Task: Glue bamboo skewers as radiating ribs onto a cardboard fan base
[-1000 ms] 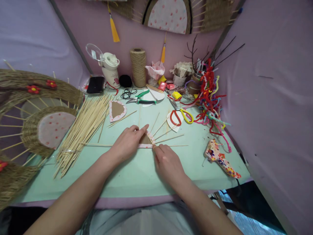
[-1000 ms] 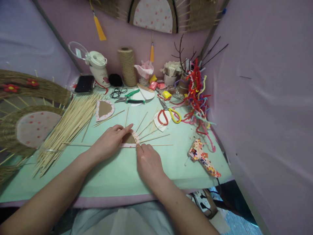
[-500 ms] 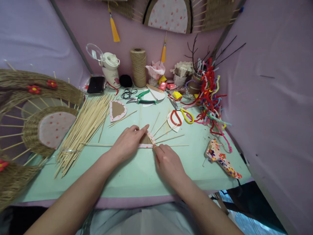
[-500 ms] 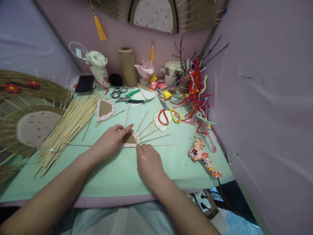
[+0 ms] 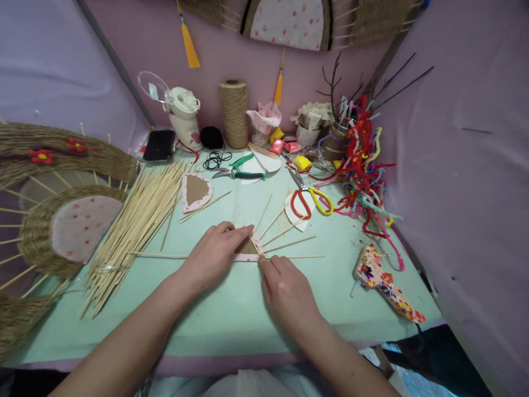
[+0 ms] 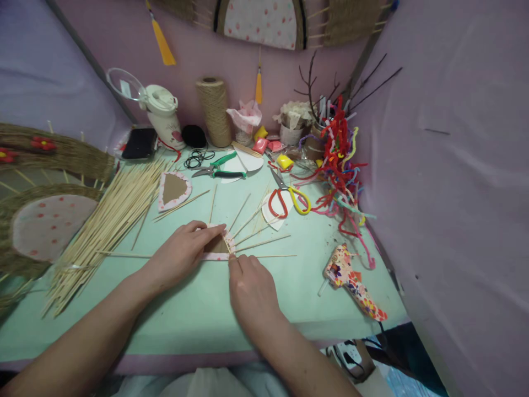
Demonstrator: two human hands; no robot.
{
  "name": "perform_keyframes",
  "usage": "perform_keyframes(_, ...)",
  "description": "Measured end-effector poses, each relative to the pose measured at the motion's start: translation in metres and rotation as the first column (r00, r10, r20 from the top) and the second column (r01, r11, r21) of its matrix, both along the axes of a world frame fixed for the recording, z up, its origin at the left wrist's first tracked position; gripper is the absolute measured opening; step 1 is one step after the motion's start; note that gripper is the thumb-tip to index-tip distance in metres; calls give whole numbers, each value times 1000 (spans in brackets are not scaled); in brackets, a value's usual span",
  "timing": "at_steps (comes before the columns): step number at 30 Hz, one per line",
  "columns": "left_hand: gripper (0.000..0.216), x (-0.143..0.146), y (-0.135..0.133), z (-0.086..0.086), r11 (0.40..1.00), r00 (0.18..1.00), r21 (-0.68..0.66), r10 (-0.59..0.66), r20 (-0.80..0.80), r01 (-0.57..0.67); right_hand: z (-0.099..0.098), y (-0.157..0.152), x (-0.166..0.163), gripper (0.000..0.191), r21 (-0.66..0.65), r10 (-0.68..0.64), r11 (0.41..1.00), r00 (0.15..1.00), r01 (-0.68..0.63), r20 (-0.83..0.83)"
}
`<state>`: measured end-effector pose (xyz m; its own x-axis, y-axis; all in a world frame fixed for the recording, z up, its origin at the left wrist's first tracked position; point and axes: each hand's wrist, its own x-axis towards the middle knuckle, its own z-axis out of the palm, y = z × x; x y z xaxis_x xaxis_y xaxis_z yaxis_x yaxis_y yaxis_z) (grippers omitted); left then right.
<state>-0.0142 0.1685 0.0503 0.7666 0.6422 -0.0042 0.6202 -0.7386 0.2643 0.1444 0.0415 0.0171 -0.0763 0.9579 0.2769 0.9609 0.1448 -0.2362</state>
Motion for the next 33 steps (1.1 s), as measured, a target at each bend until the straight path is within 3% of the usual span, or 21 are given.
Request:
perform_keyframes(6, 46, -1, 2, 0, 999, 999, -47, -27, 30, 28, -3, 0, 3, 33, 37, 25, 999, 999, -25, -24)
perform_keyframes(12, 43, -3, 2, -5, 999, 998, -4, -50, 36, 50, -2, 1, 3, 27, 86, 32, 996, 994, -23, -104)
perform_keyframes(21, 47, -7, 3, -9, 998, 996, -3, -55, 67, 56, -3, 2, 7, 28, 44, 37, 999, 986, -30, -162)
perform_keyframes(33, 53, -8, 3, -15, 998, 997, -45, -33, 75, 37, 2, 11, 15, 34, 83, 162, 986, 954, -146, -251)
